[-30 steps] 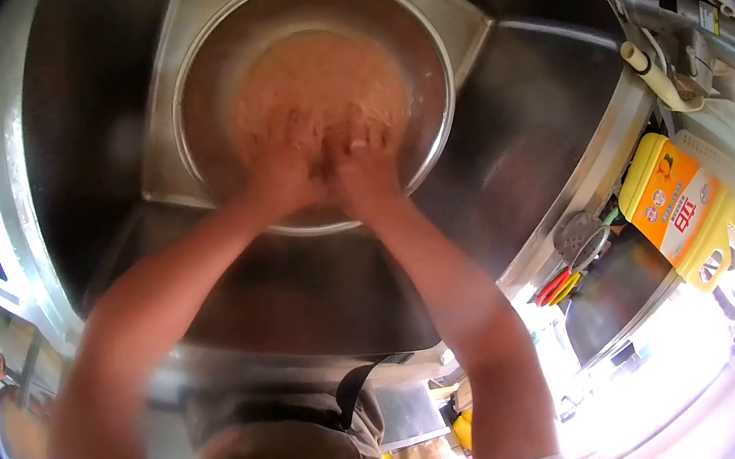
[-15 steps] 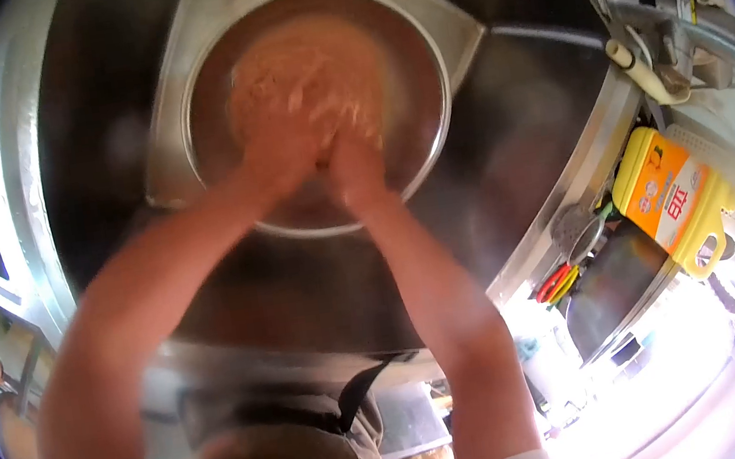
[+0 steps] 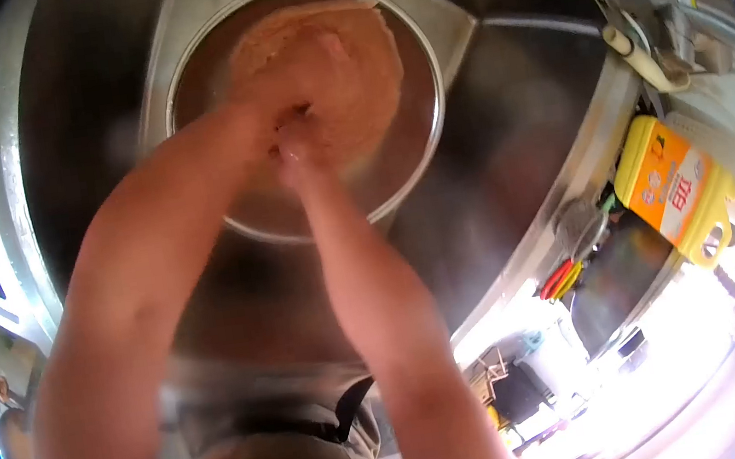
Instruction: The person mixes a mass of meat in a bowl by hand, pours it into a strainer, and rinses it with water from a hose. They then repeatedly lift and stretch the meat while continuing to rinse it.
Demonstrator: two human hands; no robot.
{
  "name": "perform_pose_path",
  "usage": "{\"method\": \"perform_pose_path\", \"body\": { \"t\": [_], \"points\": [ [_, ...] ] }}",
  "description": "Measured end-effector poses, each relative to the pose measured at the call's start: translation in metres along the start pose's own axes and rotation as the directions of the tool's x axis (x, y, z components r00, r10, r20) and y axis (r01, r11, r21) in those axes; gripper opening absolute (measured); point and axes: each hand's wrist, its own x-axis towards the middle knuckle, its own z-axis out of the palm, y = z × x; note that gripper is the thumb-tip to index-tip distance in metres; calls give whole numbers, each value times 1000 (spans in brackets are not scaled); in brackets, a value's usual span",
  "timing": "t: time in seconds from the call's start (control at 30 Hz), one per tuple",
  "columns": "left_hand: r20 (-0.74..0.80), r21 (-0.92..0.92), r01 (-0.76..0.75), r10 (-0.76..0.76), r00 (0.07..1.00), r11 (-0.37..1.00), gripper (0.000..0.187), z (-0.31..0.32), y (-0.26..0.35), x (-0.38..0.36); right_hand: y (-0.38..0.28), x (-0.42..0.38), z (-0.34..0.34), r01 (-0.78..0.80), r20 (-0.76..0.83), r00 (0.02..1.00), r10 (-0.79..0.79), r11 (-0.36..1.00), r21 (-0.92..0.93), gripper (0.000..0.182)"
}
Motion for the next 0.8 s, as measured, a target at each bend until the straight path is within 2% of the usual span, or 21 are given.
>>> {"method": "perform_pose_path", "body": {
  "t": [0.03,0.07,0.13,0.2,0.23,0.3,0.37,0.4,0.43,0.47,0.53,0.57,0.6,0.63,0.73,0.8],
  "points": [
    [31,-36,-1,2,1000,999,35,-14,8,-15,-11,-18,-22,-90,105,992,67,969,230,36],
    [20,-39,5,-4,1000,999,36,-26,13,-29,-30,-26,-46,-180,217,972,90,880,439,37],
    [-112,57,43,-37,993,997,38,-41,21,-47,-85,-24,-106,-273,317,942,109,800,535,40],
    [-209,150,82,-49,977,985,40,-45,11,-48,-121,-3,-152,-82,257,966,39,983,162,41],
    [-221,174,85,-45,974,981,41,-42,2,-41,-122,19,-158,110,248,966,-69,981,-157,41],
    [-184,47,40,-31,982,998,44,-28,-22,-13,-130,45,-130,83,11,996,-83,996,45,40],
    [-108,-167,17,-35,994,986,46,-17,-26,2,-89,110,-91,314,10,949,-314,949,-2,39],
    [-53,-219,15,-27,998,976,47,-16,-25,1,-80,117,-84,331,122,936,-329,944,3,38],
    [4,-200,-1,2,1000,980,48,-13,-27,-9,-73,123,-79,347,232,911,-340,938,11,37],
    [87,-132,-21,33,996,991,50,-11,-27,-23,-69,111,-96,258,438,867,-239,966,18,36],
    [206,128,-127,99,974,984,52,-8,-25,-51,-65,70,-117,502,494,746,-447,864,23,33],
    [203,320,-164,101,974,933,53,-2,-22,-68,-60,32,-119,768,366,597,-714,640,-6,32],
    [164,504,-179,110,980,845,55,4,-17,-86,-79,0,-122,615,459,750,-477,759,-214,32],
    [91,700,-93,41,995,708,54,8,-3,-105,-98,-26,-122,428,485,852,-196,795,-430,32],
    [-124,761,-30,190,974,648,53,30,-26,-107,-101,-54,-94,271,462,885,54,747,-608,30],
    [-187,710,23,157,970,704,49,37,-45,-86,-84,-39,-84,313,417,907,62,564,-764,31]
  ]
}}
